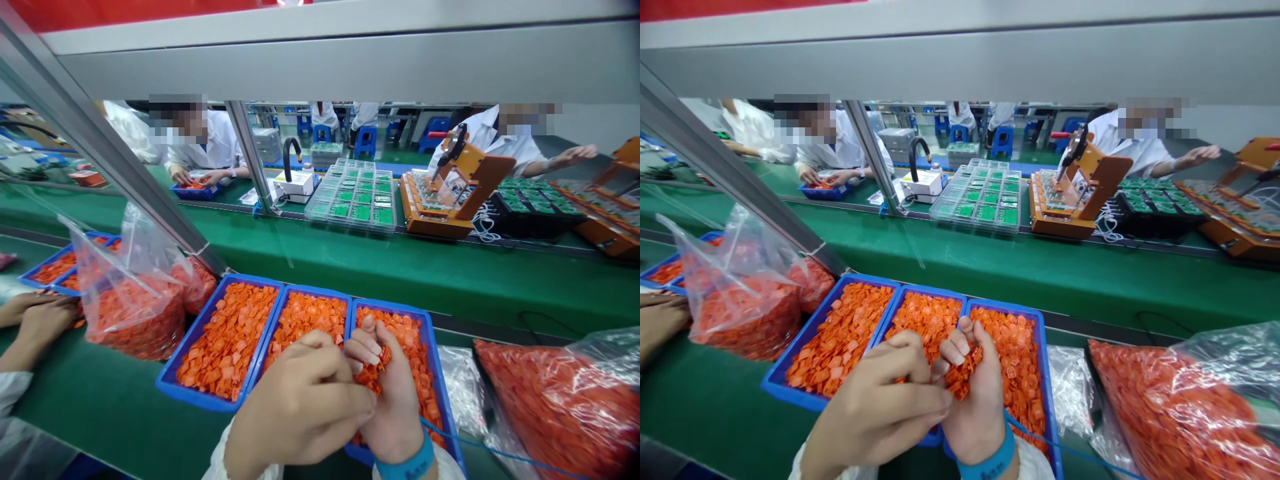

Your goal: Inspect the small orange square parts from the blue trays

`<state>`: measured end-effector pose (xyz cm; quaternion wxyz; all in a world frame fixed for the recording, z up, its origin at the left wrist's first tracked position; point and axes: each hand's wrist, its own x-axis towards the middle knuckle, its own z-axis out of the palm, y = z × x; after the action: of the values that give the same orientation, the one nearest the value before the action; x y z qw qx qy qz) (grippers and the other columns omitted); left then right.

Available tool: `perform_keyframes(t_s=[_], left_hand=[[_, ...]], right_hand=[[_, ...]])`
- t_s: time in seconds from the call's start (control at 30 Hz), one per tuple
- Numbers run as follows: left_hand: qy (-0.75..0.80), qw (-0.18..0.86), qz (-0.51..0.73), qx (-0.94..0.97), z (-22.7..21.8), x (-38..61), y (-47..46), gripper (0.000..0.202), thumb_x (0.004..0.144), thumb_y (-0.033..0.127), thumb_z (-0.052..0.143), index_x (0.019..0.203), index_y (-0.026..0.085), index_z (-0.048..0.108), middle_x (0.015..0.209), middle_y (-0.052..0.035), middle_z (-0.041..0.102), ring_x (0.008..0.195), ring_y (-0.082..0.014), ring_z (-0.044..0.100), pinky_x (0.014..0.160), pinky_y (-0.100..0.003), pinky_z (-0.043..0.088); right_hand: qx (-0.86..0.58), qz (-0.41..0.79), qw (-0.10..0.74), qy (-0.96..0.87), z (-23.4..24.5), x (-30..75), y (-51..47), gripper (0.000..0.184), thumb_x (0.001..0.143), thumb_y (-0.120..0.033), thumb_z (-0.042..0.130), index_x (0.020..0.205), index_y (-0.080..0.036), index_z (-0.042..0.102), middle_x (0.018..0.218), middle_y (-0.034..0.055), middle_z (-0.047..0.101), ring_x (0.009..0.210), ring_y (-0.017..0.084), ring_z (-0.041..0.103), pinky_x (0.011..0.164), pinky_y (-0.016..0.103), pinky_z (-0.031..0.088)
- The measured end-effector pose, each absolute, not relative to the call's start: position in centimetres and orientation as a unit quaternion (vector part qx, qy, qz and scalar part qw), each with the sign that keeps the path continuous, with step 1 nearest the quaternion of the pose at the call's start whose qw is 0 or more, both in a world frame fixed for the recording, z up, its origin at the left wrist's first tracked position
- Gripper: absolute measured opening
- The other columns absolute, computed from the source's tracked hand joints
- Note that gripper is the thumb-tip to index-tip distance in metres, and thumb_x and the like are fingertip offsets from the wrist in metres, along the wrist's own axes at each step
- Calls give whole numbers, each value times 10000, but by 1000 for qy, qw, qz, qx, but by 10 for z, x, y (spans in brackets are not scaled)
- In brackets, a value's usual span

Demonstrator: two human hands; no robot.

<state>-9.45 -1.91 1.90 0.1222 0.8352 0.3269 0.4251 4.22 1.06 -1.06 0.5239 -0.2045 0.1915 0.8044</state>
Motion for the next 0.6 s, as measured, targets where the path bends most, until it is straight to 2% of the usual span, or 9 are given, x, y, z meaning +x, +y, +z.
perform_keyframes(t_s=[0.1, 0.2, 0.3, 0.43, 0.6], left_hand=[[359, 135, 304, 872, 15, -93, -15, 97, 1031, 255, 617, 1052, 220, 706, 850, -8, 651, 806, -178, 587, 769, -345, 439], [389, 119, 264, 874, 12, -90, -13, 134, 1060, 281, 579, 1116, 244, 695, 881, 4, 654, 781, -169, 577, 762, -340, 421], [417, 112, 227, 873, 11, -89, -13, 142, 1071, 279, 565, 1098, 260, 703, 846, 17, 605, 728, -151, 545, 726, -320, 398], [438, 87, 206, 871, 10, -91, -14, 161, 1057, 192, 560, 1027, 241, 710, 813, 13, 562, 723, -155, 523, 702, -320, 378], [421, 91, 225, 874, 10, -93, -15, 192, 1059, 161, 525, 991, 216, 695, 844, 0, 583, 776, -169, 550, 713, -321, 408]], right_hand=[[-196, 793, 545, 189, -12, 41, 12, 330, 739, -209, 867, 673, -205, 544, 534, -118, 446, 428, 60, 492, 429, 178, 462], [-179, 790, 561, 171, -15, 42, 13, 439, 726, -217, 896, 598, -209, 476, 521, -112, 455, 432, 60, 482, 435, 173, 457], [-179, 791, 565, 153, -19, 42, 13, 462, 735, -229, 900, 596, -215, 460, 514, -114, 453, 443, 63, 476, 455, 174, 471], [-173, 797, 565, 124, -24, 42, 12, 485, 786, -271, 878, 610, -222, 429, 529, -113, 458, 470, 64, 494, 483, 168, 488], [-154, 812, 550, 122, -22, 42, 11, 471, 796, -255, 868, 614, -224, 436, 535, -113, 454, 461, 64, 471, 486, 168, 498]])
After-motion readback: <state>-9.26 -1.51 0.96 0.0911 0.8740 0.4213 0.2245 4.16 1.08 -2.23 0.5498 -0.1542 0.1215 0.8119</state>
